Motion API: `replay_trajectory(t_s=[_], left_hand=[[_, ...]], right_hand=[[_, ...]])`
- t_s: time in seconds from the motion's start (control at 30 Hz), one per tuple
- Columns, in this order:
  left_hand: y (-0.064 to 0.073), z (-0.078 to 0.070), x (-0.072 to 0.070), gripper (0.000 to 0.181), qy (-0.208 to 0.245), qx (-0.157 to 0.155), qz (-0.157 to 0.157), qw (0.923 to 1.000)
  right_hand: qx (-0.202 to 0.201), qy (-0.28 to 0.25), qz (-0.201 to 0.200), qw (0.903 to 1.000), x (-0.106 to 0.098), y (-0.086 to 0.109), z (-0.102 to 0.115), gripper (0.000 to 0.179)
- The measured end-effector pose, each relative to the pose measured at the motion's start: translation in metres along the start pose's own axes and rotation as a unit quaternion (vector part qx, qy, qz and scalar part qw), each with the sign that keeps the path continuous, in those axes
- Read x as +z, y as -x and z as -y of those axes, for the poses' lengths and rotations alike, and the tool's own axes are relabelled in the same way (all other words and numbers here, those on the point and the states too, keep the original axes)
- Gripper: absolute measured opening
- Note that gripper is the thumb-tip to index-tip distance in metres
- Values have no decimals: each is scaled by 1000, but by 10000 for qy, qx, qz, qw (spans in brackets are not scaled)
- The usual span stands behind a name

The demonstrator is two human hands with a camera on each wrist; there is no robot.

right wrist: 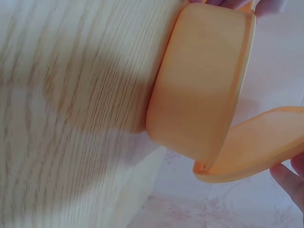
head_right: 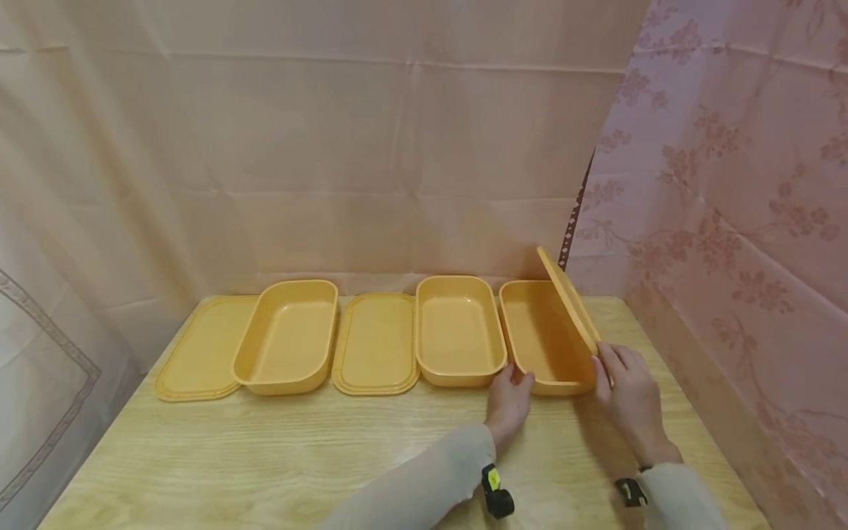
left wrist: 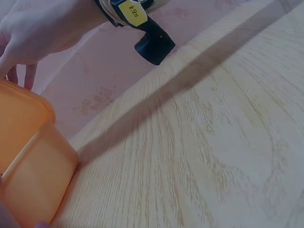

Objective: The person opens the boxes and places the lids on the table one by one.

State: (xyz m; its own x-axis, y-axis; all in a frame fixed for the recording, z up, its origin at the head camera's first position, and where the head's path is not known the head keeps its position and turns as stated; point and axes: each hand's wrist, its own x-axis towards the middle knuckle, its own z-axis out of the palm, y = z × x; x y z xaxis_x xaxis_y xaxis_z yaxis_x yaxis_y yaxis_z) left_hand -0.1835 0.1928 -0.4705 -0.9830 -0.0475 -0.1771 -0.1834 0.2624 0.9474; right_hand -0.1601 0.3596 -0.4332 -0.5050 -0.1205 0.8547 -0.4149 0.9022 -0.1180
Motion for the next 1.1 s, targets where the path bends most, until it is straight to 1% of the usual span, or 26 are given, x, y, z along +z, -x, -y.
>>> replay_trajectory(t_s=[0.03, 0.17, 0.2, 0.27, 0.33, 0.4, 0.5, 0.57, 0.63, 0.8, 0.9, 1.0, 1.1], left_hand=[[0, 0, 0, 45, 12, -4, -11, 10000], [2, 0, 0, 46, 67, -71, 3, 10000], [2, 1, 0, 46, 64, -84, -4, 9999], [3, 2, 0, 47, 40, -118, -12, 9999], [2, 2, 1, 49, 4, -138, -22, 9999], [2, 3, 1, 49, -35, -134, -35, 9999], [3, 3, 0, 50, -67, -110, -28, 9999], [3, 4, 0, 49, -86, -88, -37, 9999], [3, 4, 0, 49, -104, -75, -24, 9999], [2, 5, 0, 51, -108, 11, -19, 9999], [2, 5, -2, 50, -90, 9, -27, 10000], [2, 5, -2, 49, -101, 9, -12, 9999], [3, 5, -2, 49, -79, -8, 11, 10000]], right_hand=[[67, -29, -57, 10000, 0, 0, -1, 59], [324, 99, -69, 9994, -3, 3, -4, 59], [377, 71, -142, 9992, -3, 3, -4, 57], [462, 86, -242, 9986, -5, 3, -5, 49], [533, -18, -412, 9977, -5, 3, -6, 34], [719, -128, -454, 9963, -7, 2, -6, 23], [1091, -247, -499, 9925, -10, 1, -7, 18], [1392, -330, -554, 9882, -12, 1, -8, 19], [1629, -414, -745, 9830, -13, 1, -10, 19], [2093, -512, -1061, 9707, -16, -1, -14, 18], [2331, -504, -1107, 9648, -17, -1, -16, 20], [2600, -377, -1080, 9588, -19, 0, -17, 22], [2986, -488, -1075, 9470, -20, 1, -18, 26]])
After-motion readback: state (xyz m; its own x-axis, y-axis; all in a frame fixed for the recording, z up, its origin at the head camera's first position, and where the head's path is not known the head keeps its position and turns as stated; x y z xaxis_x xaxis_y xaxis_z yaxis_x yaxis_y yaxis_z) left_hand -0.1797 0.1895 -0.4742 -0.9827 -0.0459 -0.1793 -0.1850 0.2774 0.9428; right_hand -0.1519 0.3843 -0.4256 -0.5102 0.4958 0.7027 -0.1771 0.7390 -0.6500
